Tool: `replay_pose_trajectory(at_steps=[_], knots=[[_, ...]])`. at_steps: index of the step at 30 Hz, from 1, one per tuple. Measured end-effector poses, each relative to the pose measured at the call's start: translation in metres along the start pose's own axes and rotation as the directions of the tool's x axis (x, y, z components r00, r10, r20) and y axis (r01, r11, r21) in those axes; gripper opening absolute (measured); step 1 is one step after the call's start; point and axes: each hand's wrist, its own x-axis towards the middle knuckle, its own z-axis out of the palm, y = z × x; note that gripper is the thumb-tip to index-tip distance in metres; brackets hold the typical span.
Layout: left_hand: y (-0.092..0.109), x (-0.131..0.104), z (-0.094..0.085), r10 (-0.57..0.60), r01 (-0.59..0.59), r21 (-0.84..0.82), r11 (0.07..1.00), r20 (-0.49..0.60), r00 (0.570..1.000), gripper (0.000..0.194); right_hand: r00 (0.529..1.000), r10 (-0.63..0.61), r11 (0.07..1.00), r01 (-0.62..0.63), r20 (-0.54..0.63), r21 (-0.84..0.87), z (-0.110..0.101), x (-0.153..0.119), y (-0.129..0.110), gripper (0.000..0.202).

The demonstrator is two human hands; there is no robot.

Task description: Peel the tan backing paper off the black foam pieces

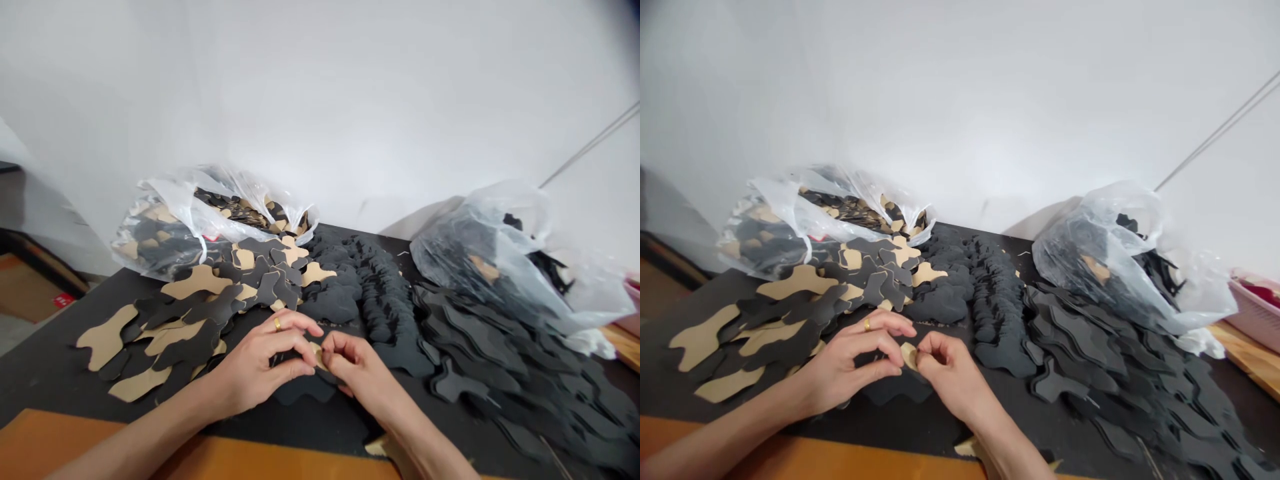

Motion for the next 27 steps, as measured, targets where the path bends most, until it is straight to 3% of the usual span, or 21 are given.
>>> replay_pose_trajectory(at_steps=[8, 13, 17, 22, 25, 27], knots=[[0.006, 0.006, 0.004, -0.065, 0.053, -0.150, 0.987, -0.079, 0.995, 0.010, 0.998, 0.057, 0.998, -0.056, 0.030, -0.026, -0.006, 0.001, 0.000, 0.024], [-0.002, 0.005, 0.005, -0.221, 0.210, -0.143, 0.967, -0.061, 0.973, 0.005, 0.987, -0.143, 0.985, 0.149, -0.073, 0.085, -0.013, -0.003, -0.008, 0.028], [-0.006, 0.003, 0.005, -0.306, 0.299, -0.151, 0.942, -0.025, 0.952, 0.015, 0.979, -0.201, 0.965, 0.202, -0.023, 0.166, -0.010, -0.003, -0.006, 0.040], [-0.003, 0.001, 0.011, -0.406, 0.407, -0.148, 0.901, 0.040, 0.913, 0.036, 0.959, -0.228, 0.961, 0.249, -0.168, 0.118, -0.004, 0.000, -0.001, 0.030], [-0.001, -0.001, 0.015, -0.399, 0.388, -0.187, 0.903, -0.027, 0.916, 0.066, 0.947, -0.228, 0.959, 0.259, -0.227, 0.117, -0.005, -0.001, -0.003, 0.030], [0.000, -0.004, 0.015, -0.345, 0.334, -0.113, 0.936, -0.100, 0.933, 0.064, 0.947, -0.210, 0.959, 0.248, -0.244, 0.137, -0.005, -0.001, -0.005, 0.030]])
